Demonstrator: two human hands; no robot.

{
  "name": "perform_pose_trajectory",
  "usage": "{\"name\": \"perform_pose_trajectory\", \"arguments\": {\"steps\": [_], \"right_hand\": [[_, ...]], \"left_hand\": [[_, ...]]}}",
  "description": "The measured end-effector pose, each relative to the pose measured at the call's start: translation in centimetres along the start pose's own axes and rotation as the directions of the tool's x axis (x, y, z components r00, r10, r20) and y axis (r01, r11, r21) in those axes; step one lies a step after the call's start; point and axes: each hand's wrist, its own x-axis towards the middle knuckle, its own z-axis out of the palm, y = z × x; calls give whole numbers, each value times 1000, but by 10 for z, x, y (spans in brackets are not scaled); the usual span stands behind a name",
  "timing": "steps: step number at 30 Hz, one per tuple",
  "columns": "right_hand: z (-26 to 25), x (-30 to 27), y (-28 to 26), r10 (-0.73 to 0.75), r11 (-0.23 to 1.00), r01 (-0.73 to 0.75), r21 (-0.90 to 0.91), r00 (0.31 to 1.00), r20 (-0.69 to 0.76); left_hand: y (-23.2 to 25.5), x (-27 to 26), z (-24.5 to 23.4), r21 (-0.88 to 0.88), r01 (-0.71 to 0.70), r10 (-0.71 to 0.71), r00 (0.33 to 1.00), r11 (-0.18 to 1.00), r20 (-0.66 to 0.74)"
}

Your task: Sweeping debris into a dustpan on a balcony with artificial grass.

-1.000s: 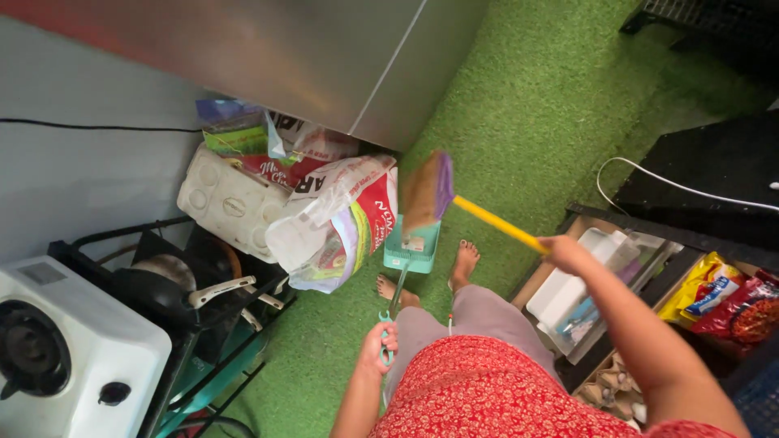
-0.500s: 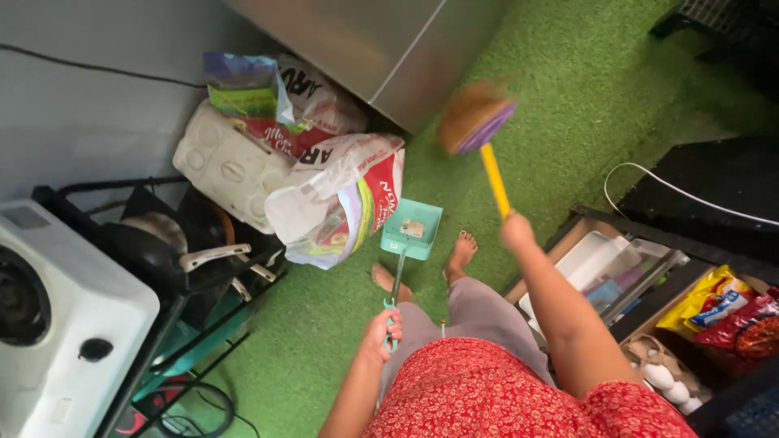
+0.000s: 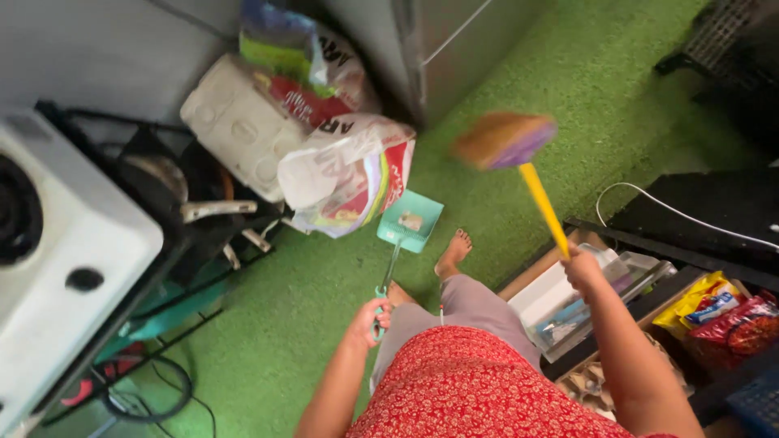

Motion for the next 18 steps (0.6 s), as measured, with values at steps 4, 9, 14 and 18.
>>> {"name": "perform_pose_trajectory", "arguments": {"steps": [4, 9, 14, 18], "right_hand": [[34, 55, 34, -65, 988, 77, 131, 994, -91], [122, 15, 31, -85, 938, 32, -345, 987, -139], [235, 43, 180, -399, 529, 332, -781, 910, 116], [231, -69, 148, -343, 714, 479, -510, 875, 343]], "left_hand": [[-11, -37, -38, 43, -71, 71, 997, 997, -7], [-24, -82, -85, 11, -86, 86, 995, 996, -58], [-34, -69, -147, -15, -128, 126, 989, 992, -80], [-31, -70, -172, -30, -138, 135, 986, 990, -97]]}}
